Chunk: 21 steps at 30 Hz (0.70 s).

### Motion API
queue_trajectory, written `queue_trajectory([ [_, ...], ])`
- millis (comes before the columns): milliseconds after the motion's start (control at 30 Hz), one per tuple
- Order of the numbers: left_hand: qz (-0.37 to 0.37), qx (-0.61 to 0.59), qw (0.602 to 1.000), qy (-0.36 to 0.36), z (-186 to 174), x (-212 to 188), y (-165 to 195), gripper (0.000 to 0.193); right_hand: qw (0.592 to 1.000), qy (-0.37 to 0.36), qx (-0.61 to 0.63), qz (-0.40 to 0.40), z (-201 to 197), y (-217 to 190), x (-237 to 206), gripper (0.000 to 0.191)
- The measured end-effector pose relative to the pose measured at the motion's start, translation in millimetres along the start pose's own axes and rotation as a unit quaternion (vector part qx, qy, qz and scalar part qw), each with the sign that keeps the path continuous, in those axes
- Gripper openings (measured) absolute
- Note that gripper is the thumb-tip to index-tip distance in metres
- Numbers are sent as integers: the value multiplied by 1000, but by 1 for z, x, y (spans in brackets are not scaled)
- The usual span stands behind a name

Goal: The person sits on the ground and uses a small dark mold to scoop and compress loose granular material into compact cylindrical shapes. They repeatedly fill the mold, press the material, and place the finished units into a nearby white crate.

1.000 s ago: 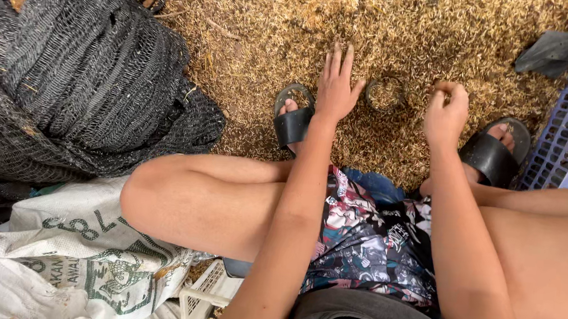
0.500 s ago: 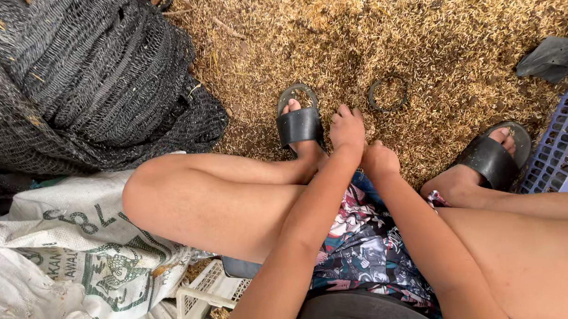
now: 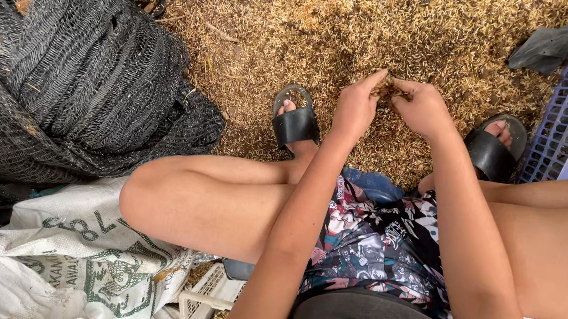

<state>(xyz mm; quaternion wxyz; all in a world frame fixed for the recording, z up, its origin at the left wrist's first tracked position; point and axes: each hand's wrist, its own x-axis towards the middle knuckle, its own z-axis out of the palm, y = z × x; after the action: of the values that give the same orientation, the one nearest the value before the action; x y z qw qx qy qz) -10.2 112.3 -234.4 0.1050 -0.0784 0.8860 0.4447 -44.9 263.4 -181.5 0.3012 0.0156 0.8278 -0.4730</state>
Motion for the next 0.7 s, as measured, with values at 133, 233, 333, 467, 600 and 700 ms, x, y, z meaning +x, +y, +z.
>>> queue_trajectory([
  [133,10,1,999,44,3,0,-15,46,997,38,-45,-40,5,7,-6,44],
  [233,5,36,994,100,3,6,-31,25,989,72,-106,-69,14,5,-10,45],
  [333,-95,-1,993,63,6,11,-45,24,976,56,-180,-107,33,-4,-12,55],
  [467,-165,16,986,-2,15,9,-49,35,923,12,-373,-92,55,-13,-19,74],
  [600,-138,15,990,17,13,5,-46,38,902,20,-415,-113,57,-13,-25,71],
  [700,-231,30,972,-34,5,7,-44,45,942,27,-311,-124,43,-10,-19,62],
])
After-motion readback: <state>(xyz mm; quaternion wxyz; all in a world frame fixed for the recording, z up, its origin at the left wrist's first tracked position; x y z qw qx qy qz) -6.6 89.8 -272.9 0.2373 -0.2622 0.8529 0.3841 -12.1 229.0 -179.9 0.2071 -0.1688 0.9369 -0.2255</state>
